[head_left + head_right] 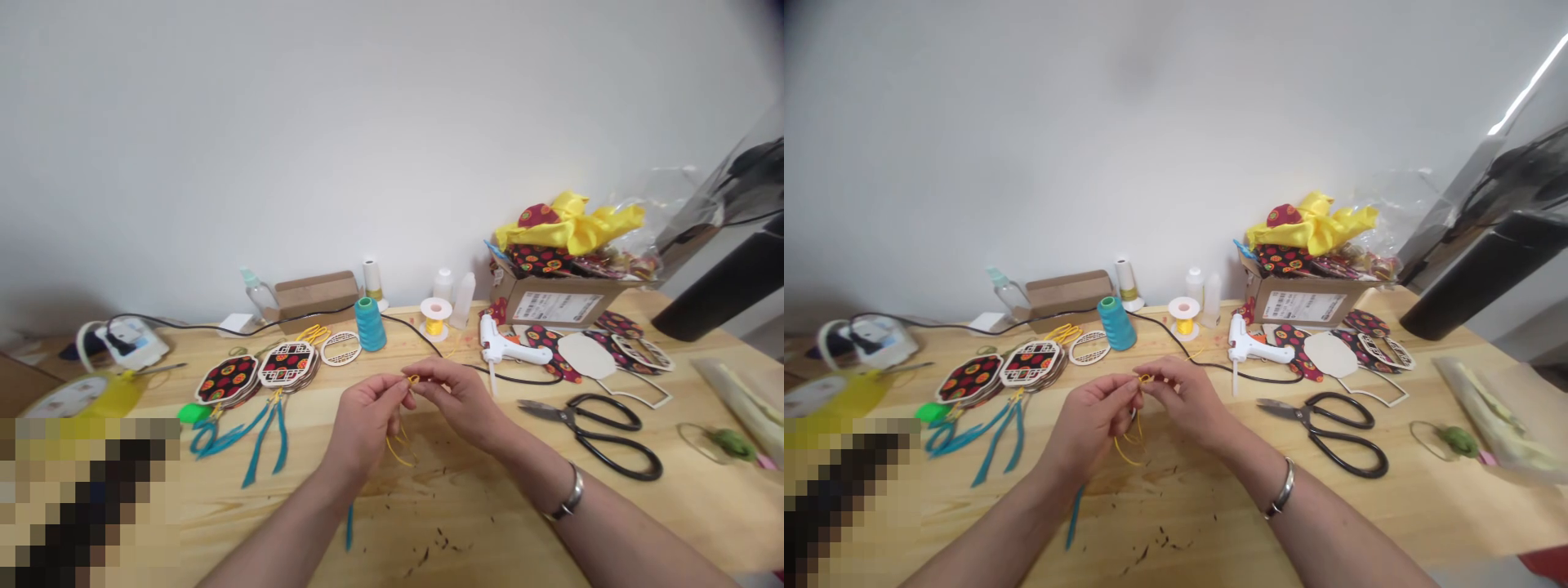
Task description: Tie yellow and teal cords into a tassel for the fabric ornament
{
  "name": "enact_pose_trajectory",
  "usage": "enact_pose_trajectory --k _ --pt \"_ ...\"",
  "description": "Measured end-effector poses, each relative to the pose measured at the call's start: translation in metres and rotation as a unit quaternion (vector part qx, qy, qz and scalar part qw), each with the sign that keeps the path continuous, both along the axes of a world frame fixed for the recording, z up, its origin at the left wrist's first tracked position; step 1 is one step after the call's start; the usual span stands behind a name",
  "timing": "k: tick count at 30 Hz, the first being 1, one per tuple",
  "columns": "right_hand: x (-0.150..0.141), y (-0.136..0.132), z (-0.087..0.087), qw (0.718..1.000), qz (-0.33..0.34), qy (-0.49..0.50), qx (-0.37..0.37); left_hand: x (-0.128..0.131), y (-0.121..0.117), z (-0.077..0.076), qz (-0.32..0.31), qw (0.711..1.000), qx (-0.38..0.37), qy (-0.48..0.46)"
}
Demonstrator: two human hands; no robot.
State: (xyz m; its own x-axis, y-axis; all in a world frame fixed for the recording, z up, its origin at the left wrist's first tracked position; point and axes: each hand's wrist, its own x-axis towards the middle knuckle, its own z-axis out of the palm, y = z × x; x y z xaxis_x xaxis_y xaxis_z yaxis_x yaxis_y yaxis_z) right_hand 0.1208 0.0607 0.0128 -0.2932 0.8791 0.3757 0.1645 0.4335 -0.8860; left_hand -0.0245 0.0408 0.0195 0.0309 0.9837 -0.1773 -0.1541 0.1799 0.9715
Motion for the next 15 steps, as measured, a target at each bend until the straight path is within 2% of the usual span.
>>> enact_pose_trajectory --k 3,7,15 --pt "-0.0006 0.0027 -0.002 0.999 0.001 0.041 -0.023 0.0007 -0.0011 0.0016 -0.011 0.999 -0.018 -0.041" --pt "-0.0001 0.0049 -0.0035 0.998 -0.02 0.064 -0.003 0.0006 -0.002 0.003 -0.028 0.996 -0.044 -0.073" --pt "0.0018 0.0025 0.0003 0.999 -0.028 -0.01 -0.017 0.0013 -0.0018 0.0032 -0.049 0.995 -0.046 -0.068"
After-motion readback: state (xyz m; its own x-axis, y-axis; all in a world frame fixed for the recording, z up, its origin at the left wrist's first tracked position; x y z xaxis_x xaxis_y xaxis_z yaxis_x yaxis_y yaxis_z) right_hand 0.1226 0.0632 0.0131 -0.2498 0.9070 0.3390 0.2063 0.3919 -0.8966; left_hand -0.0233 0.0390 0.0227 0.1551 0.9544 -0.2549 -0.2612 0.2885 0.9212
